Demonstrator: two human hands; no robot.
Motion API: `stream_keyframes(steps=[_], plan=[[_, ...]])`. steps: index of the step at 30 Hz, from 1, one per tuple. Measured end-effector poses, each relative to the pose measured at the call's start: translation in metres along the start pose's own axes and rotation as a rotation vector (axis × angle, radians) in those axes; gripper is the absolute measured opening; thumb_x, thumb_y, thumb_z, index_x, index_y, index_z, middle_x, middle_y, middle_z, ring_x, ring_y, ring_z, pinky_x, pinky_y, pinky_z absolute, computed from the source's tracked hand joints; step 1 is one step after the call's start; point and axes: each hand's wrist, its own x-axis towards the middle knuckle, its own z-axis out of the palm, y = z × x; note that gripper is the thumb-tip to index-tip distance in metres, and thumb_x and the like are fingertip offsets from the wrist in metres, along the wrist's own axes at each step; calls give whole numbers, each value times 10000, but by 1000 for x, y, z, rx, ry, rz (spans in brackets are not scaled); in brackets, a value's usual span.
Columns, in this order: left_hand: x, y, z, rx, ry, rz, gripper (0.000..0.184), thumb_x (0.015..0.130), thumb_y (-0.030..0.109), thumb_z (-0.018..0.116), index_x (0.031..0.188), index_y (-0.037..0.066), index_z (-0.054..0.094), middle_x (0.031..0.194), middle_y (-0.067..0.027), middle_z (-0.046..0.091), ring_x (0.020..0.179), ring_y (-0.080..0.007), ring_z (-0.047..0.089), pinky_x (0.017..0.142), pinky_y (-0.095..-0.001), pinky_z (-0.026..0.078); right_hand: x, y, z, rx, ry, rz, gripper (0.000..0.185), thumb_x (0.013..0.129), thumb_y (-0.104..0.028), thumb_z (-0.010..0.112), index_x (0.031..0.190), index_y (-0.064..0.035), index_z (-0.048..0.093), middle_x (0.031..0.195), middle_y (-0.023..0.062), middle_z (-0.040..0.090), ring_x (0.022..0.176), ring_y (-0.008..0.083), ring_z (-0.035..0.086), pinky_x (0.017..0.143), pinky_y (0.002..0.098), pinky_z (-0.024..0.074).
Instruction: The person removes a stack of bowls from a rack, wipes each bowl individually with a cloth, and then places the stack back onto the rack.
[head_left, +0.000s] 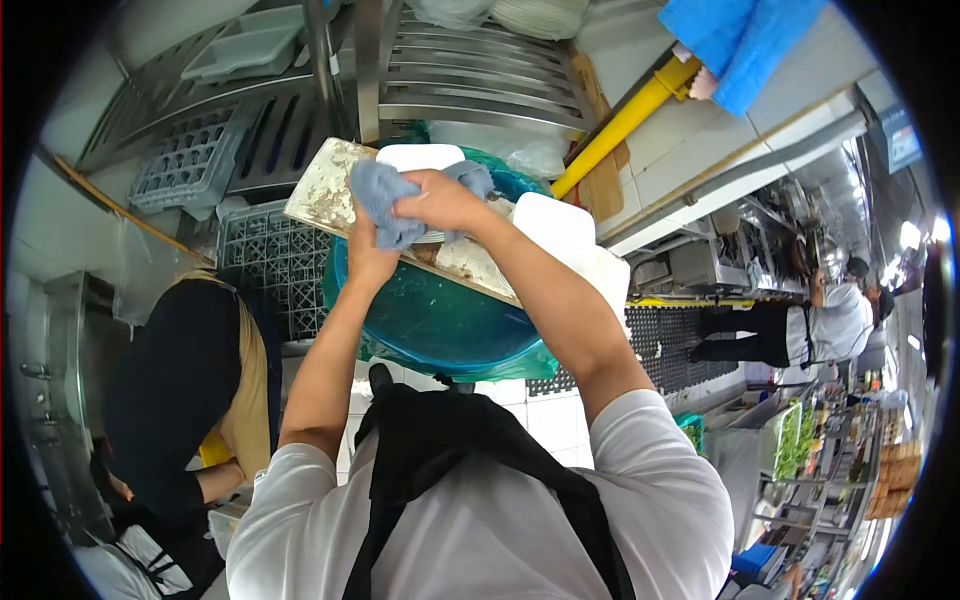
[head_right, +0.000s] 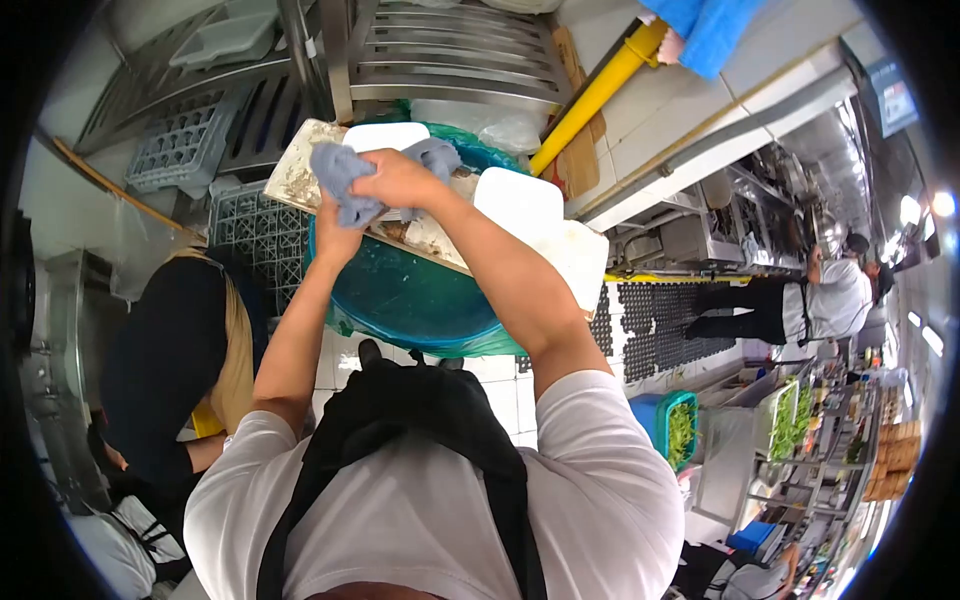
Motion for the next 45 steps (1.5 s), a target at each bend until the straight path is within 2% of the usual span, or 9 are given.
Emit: stream_keyframes(steps=[6,9,12,21,27,32,35,40,45], plan=[[6,-5,-11,486,-58,412,634,859,241,631,1412,58,379,1269,-216,565,1291,-318,446,1012,-397,409,-85,-48,-9,988,139,-39,465,815,-235,688,1165,49,578,1086,104,651,949,164,625,867,306,488],[23,-31,-20,-205,-418,137,321,933,221,551,1222,89,599,1244,-134,599,1289,-307,445,1096,-505,273,-154,-36,5,1126,110,-2,578,789,-240,700,1249,64,523,1144,127,627,1016,193,611,925,319,465],[23,58,-36,750,-496,540,329,910,275,586,1172,79,619,1189,-93,632,1189,-331,529,1075,-509,291,-216,7,35,1272,135,71,666,760,-236,711,1305,66,476,1190,144,603,1071,230,592,963,349,446],[35,79,-19,754,-682,492,419,831,254,680,1185,38,621,1207,-167,613,1103,-355,560,936,-419,437,-300,18,46,1322,285,63,705,754,-224,711,1338,49,426,1224,115,573,1112,209,546,985,337,405],[6,112,-12,-78,-466,18,315,935,243,604,1122,-9,635,925,-39,663,838,-93,561,769,-267,451,-272,-32,34,969,626,-185,586,800,-221,703,1283,23,478,1242,119,546,1128,192,529,999,346,389],[-37,95,20,-896,-360,-168,359,893,190,637,1174,-30,594,1121,-52,627,1005,-155,587,894,-300,465,-197,-49,32,-129,1052,-363,731,709,-388,742,1275,10,507,1407,257,336,1286,430,361,1082,451,305],[-62,153,15,139,-139,567,378,859,133,660,1187,-35,576,1180,-72,609,1065,-181,579,941,-317,453,-189,-72,-4,-364,1104,-301,670,738,-383,710,1258,1,533,1376,259,389,1259,433,394,1082,456,310],[-56,151,-13,-928,-717,291,530,882,173,647,1329,-34,452,1287,-150,548,1210,-266,517,1033,-423,382,-178,-22,-38,267,932,-244,514,851,-301,609,1267,-6,541,1356,218,458,1258,343,436,1081,405,313],[-55,194,5,-1224,-419,103,327,903,126,611,1176,-51,588,1225,-144,604,1157,-277,562,1022,-424,406,-160,33,43,674,1071,-336,465,913,-188,561,1334,-11,474,1381,128,470,1240,223,461,1035,340,372]])
